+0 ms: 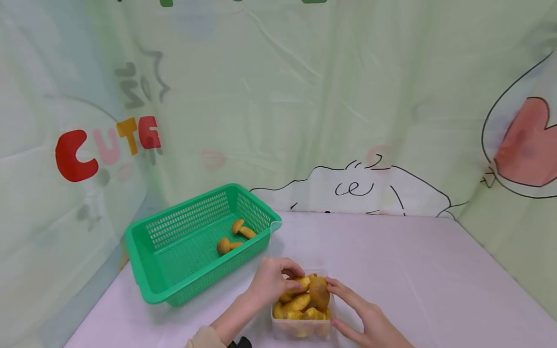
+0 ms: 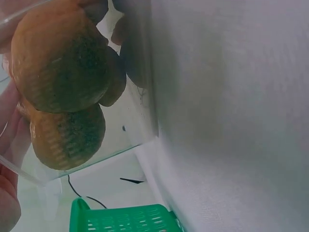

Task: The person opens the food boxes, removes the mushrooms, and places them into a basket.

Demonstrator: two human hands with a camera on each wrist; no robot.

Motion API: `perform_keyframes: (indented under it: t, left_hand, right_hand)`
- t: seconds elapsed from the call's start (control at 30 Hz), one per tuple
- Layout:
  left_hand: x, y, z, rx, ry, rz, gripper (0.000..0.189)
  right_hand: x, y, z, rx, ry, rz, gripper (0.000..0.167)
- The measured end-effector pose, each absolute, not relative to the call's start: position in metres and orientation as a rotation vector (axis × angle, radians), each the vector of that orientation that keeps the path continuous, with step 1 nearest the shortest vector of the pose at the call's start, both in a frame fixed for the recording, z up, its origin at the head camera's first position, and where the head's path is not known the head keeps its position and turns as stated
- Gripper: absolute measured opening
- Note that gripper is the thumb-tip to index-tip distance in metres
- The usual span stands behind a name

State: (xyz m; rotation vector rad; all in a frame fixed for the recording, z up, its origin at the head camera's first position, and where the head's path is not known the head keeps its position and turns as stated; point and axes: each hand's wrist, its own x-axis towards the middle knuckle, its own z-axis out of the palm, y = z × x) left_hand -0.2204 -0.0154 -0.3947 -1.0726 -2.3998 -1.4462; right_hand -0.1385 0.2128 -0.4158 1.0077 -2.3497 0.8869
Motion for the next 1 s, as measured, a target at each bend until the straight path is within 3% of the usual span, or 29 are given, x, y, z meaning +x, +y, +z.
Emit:
perform_keyframes:
  t: [0.3,0.5,1.0]
  left_hand:
    - [-0.224,-0.021,-0.397,-1.213,-2.374,-1.312,0.029]
    - [-0.223,-0.018,-0.391,-1.227,-2.454,-1.062,0.022]
    - [-0.22,-0.028,-0.386,-1.327,-2.268,-1.416,0.018]
  right_hand:
    - [-0.137,0.212,-0.415,1.021,-2.344,0.897,0.065]
    - [-0.134,0.211,-0.412,0.972,-2.426,0.897,0.062]
    - [-0.133,0.211,-0.409,1.024,-2.386,0.906,0.06]
